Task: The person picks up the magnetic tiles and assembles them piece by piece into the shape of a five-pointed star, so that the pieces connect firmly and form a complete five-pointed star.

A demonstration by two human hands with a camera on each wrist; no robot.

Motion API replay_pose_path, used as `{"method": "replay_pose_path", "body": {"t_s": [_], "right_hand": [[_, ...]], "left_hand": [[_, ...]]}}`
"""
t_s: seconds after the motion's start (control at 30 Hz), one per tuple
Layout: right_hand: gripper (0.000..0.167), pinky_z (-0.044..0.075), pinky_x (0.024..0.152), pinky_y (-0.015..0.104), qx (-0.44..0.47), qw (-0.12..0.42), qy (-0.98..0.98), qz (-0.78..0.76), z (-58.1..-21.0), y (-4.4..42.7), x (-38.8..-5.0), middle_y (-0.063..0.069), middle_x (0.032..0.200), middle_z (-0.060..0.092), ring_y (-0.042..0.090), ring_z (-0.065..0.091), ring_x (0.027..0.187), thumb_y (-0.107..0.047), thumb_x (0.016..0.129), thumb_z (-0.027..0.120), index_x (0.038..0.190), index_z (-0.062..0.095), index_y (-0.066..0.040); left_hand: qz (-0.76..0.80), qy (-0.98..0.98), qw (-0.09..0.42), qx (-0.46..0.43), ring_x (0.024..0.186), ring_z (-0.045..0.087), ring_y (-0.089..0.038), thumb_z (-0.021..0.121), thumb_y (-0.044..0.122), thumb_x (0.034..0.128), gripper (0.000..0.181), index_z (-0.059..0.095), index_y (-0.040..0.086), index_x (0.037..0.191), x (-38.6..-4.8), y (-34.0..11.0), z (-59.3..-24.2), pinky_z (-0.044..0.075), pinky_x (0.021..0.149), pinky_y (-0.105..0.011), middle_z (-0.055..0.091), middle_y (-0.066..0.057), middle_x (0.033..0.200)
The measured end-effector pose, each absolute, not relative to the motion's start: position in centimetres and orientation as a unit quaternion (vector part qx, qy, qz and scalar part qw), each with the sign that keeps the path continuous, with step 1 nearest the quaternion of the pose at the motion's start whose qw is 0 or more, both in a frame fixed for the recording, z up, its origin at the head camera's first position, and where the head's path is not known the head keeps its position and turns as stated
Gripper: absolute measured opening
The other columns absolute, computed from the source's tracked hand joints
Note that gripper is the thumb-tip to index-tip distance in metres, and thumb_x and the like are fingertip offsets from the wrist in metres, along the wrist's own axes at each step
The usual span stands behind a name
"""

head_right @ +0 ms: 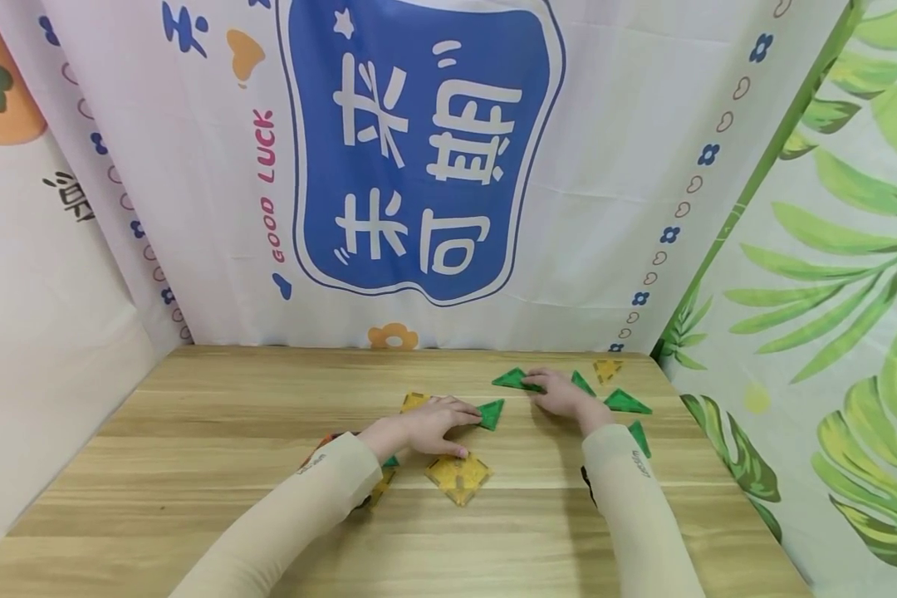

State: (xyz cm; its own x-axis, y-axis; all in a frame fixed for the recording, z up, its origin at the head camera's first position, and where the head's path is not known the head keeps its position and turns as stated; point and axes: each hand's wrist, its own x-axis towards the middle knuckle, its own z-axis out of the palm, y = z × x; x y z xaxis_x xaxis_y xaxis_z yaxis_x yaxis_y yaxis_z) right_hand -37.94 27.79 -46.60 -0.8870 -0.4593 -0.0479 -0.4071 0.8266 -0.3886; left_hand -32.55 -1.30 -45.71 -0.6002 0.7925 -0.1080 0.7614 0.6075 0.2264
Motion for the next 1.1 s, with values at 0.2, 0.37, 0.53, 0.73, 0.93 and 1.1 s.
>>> {"method": "replay_pose_path", "body": {"t_s": [0.2, 0.37, 0.53, 0.73, 0.93, 1.1], "right_hand": [[0.041, 0.021, 0.108, 0.062, -0.246, 0.068, 0.949, -0.187, -46.7, 27.3, -38.2, 0.023, 0.144, 0.037, 0.045, 0.029, 0.133, -0.011, 0.095, 0.049, 0.136, 0.049, -0.002], [0.041, 0.024, 0.107, 0.061, -0.279, 0.06, 0.942, -0.179, -46.7, 26.7, -38.2, 0.023, 0.142, 0.04, 0.045, 0.033, 0.132, -0.005, 0.093, 0.049, 0.133, 0.052, -0.001], [0.043, 0.025, 0.106, 0.061, -0.311, 0.051, 0.933, -0.175, -46.6, 25.9, -38.2, 0.025, 0.14, 0.042, 0.046, 0.035, 0.13, 0.002, 0.088, 0.049, 0.131, 0.053, 0.001], [0.045, 0.023, 0.108, 0.061, -0.322, 0.061, 0.929, -0.17, -46.6, 25.1, -37.9, 0.024, 0.142, 0.04, 0.045, 0.032, 0.132, 0.001, 0.088, 0.049, 0.133, 0.051, 0.0], [0.043, 0.023, 0.107, 0.061, -0.319, 0.067, 0.929, -0.176, -46.6, 24.6, -37.8, 0.022, 0.143, 0.04, 0.044, 0.032, 0.133, 0.002, 0.09, 0.047, 0.133, 0.051, -0.001], [0.047, 0.023, 0.108, 0.061, -0.314, 0.073, 0.93, -0.175, -46.5, 24.1, -37.4, 0.02, 0.144, 0.04, 0.043, 0.031, 0.134, 0.005, 0.088, 0.047, 0.134, 0.051, -0.002]], "left_hand": [[0.079, 0.885, 0.107, 0.447, 0.14, 0.029, -0.02, 0.057, 0.047, 0.0908, 0.063, 0.042, 0.014, 0.143, -32.8, -1.4, -45.6, 0.024, 0.113, -0.045, 0.034, -0.002, 0.151], [0.079, 0.884, 0.115, 0.447, 0.14, 0.029, -0.018, 0.056, 0.046, 0.0911, 0.063, 0.041, 0.013, 0.143, -33.2, -1.3, -45.8, 0.024, 0.114, -0.043, 0.034, -0.002, 0.151], [0.085, 0.886, 0.099, 0.445, 0.139, 0.03, -0.021, 0.057, 0.047, 0.0906, 0.062, 0.043, 0.015, 0.142, -33.4, -1.2, -45.9, 0.023, 0.114, -0.045, 0.037, 0.0, 0.149], [0.091, 0.886, 0.082, 0.447, 0.137, 0.033, -0.019, 0.058, 0.043, 0.0912, 0.055, 0.05, 0.014, 0.137, -33.2, -1.6, -45.9, 0.025, 0.113, -0.043, 0.042, 0.0, 0.146], [0.073, 0.889, 0.082, 0.446, 0.139, 0.032, -0.019, 0.057, 0.04, 0.0927, 0.053, 0.049, 0.014, 0.138, -33.2, -1.8, -46.0, 0.027, 0.113, -0.041, 0.037, 0.0, 0.149], [0.074, 0.889, 0.088, 0.443, 0.139, 0.032, -0.018, 0.057, 0.042, 0.0926, 0.056, 0.047, 0.013, 0.139, -33.2, -1.8, -46.0, 0.027, 0.113, -0.039, 0.037, -0.001, 0.15]]}}
